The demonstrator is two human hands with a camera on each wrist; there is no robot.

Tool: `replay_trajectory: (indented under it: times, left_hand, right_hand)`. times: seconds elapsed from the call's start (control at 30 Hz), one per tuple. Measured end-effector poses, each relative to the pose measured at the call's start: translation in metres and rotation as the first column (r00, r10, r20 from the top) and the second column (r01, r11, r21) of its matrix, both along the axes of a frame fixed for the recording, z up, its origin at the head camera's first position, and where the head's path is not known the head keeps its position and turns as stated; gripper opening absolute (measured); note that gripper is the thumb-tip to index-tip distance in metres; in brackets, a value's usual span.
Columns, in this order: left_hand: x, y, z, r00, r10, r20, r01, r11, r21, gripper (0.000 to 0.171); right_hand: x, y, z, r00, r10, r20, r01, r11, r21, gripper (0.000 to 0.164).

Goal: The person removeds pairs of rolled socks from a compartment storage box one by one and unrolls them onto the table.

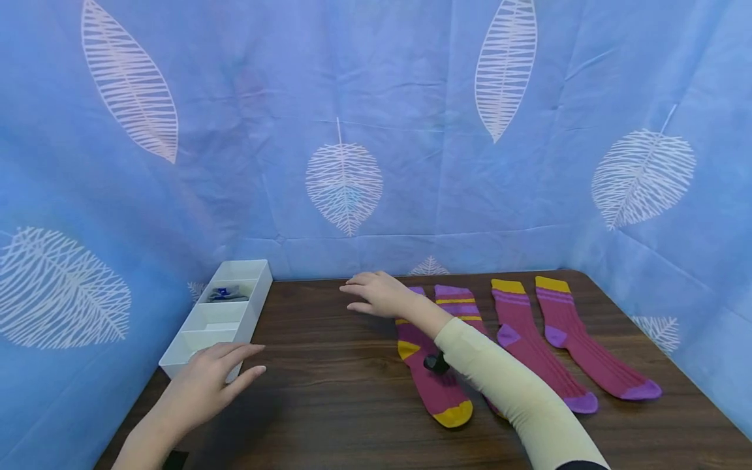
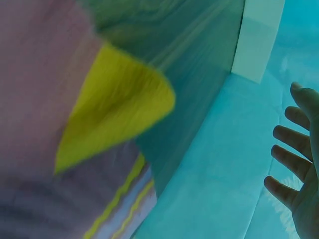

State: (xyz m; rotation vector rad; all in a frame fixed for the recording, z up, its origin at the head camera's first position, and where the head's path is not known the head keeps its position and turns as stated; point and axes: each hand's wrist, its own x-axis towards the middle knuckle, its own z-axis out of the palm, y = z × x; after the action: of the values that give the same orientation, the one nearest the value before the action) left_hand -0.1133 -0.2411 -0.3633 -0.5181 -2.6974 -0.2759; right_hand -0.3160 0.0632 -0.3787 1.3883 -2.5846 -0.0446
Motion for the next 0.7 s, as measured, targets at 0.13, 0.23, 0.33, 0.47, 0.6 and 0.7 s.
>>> replay_trajectory:
  times: [0.13, 0.23, 0.33, 0.47, 0.6, 0.7]
  left_hand:
    - [-0.009, -0.016, -0.003, 0.999, 0.032, -0.044, -0.032, 0.999, 0.002, 0.030]
    - [-0.017, -0.026, -0.007, 0.996, 0.070, -0.052, -0.069, 0.998, 0.007, 0.027]
    - [-0.024, -0.036, -0.012, 0.992, 0.125, -0.022, -0.125, 0.992, 0.010, 0.027]
    - [-0.029, -0.050, -0.021, 0.981, 0.192, 0.015, -0.192, 0.981, 0.009, 0.026]
    - [-0.034, -0.063, -0.027, 0.976, 0.219, -0.004, -0.219, 0.976, -0.019, 0.023]
    - [-0.038, -0.069, -0.030, 0.968, 0.249, 0.032, -0.247, 0.968, -0.051, 0.030]
  right_hand:
    - [0.000, -0.017, -0.005, 0.998, 0.044, -0.034, -0.044, 0.999, 0.000, 0.048]
    - [0.002, -0.028, -0.008, 0.998, 0.057, -0.035, -0.057, 0.998, 0.006, 0.048]
    - [0.005, -0.040, -0.009, 0.998, 0.060, -0.028, -0.059, 0.998, 0.021, 0.047]
    - [0.011, -0.057, -0.009, 0.997, 0.071, -0.007, -0.070, 0.996, 0.048, 0.048]
    - [0.018, -0.074, -0.008, 0.996, 0.088, 0.016, -0.089, 0.993, 0.078, 0.048]
    - [0.023, -0.086, -0.008, 0.996, 0.090, 0.020, -0.092, 0.990, 0.109, 0.048]
